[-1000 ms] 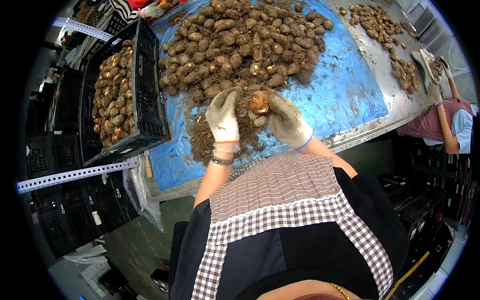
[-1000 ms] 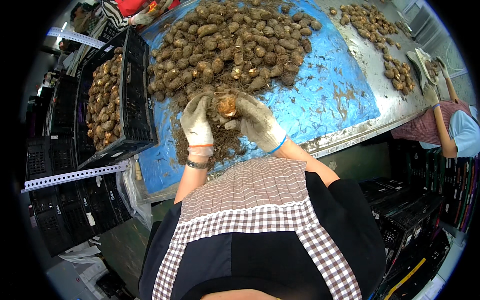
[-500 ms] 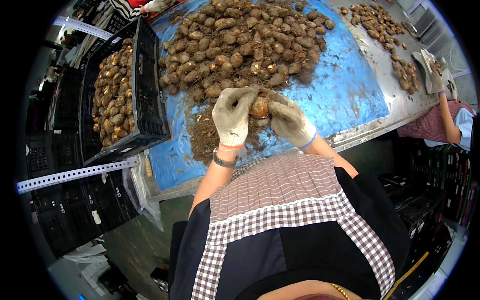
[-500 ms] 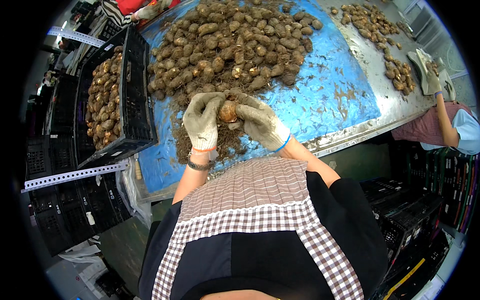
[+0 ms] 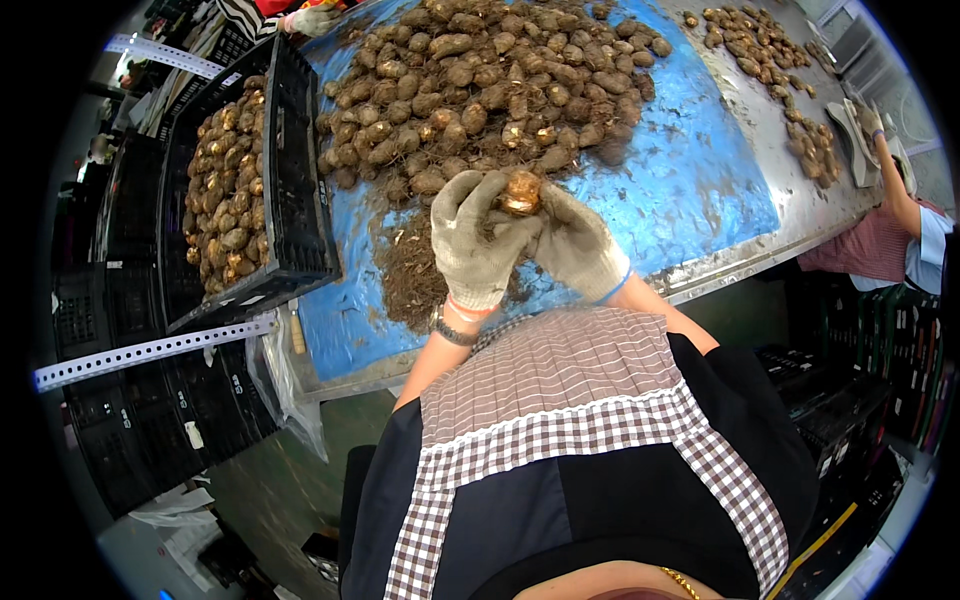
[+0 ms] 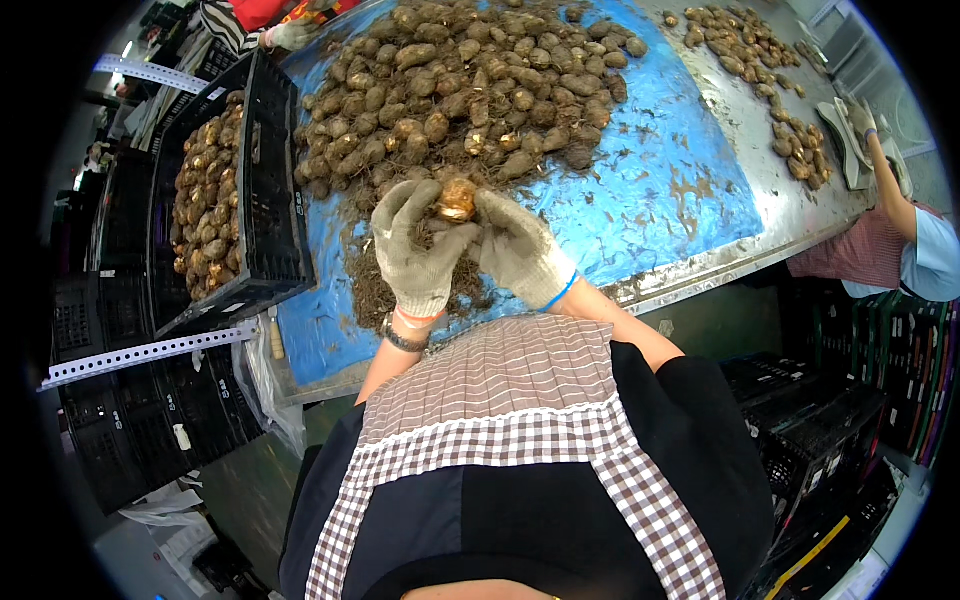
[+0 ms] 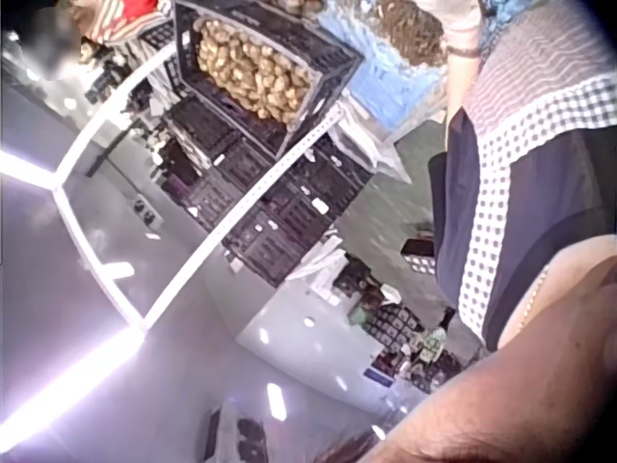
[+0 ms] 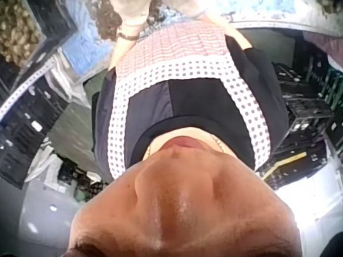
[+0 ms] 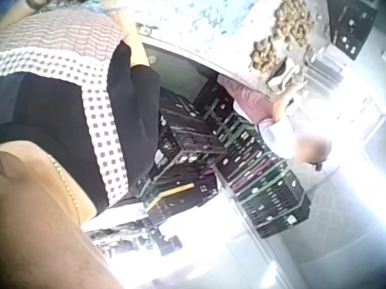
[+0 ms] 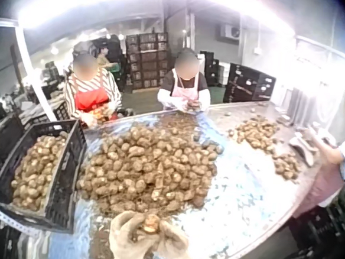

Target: The person sorts through a pile of brown root vegetables on a table using gloved hands, picking them up to remove debris and placing them into a black crate.

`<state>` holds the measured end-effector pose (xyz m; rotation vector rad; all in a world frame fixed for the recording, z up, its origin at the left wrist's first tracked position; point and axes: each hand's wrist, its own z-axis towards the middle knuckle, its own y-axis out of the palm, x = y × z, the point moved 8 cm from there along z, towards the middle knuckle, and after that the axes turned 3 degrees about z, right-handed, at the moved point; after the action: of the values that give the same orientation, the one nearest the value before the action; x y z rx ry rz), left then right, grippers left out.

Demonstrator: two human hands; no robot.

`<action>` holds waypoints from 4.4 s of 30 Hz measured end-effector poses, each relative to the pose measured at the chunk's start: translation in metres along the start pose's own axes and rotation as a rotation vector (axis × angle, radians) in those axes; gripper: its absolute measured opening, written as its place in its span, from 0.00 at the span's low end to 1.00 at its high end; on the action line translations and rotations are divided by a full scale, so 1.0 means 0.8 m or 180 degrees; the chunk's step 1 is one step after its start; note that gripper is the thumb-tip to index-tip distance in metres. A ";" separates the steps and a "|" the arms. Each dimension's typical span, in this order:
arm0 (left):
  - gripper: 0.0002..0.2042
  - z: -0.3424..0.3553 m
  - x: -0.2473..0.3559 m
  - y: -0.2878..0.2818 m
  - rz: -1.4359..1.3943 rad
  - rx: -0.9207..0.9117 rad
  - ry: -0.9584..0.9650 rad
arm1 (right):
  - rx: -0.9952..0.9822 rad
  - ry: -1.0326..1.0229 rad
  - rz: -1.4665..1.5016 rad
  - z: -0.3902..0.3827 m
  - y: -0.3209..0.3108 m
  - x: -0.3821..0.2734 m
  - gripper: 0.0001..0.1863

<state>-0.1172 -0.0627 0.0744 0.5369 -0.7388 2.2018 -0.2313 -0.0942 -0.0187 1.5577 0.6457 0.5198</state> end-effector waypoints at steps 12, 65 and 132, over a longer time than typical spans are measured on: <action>0.24 0.001 -0.008 0.009 -0.0053 -0.0113 -0.0069 | -0.0261 -0.0808 -0.2533 -0.007 0.050 -0.036 0.29; 0.07 -0.025 -0.113 0.004 -0.1226 0.0037 -0.2381 | -0.0116 -0.0672 -0.2544 -0.014 0.050 -0.024 0.35; 0.06 -0.003 -0.062 -0.001 -0.1182 -0.0189 -0.2358 | 0.0130 -0.0620 -0.3881 -0.007 0.069 -0.020 0.39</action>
<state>-0.0853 -0.0860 0.0449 1.3725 -0.9724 1.6093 -0.2412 -0.1026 0.0371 0.9662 1.2812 -0.5553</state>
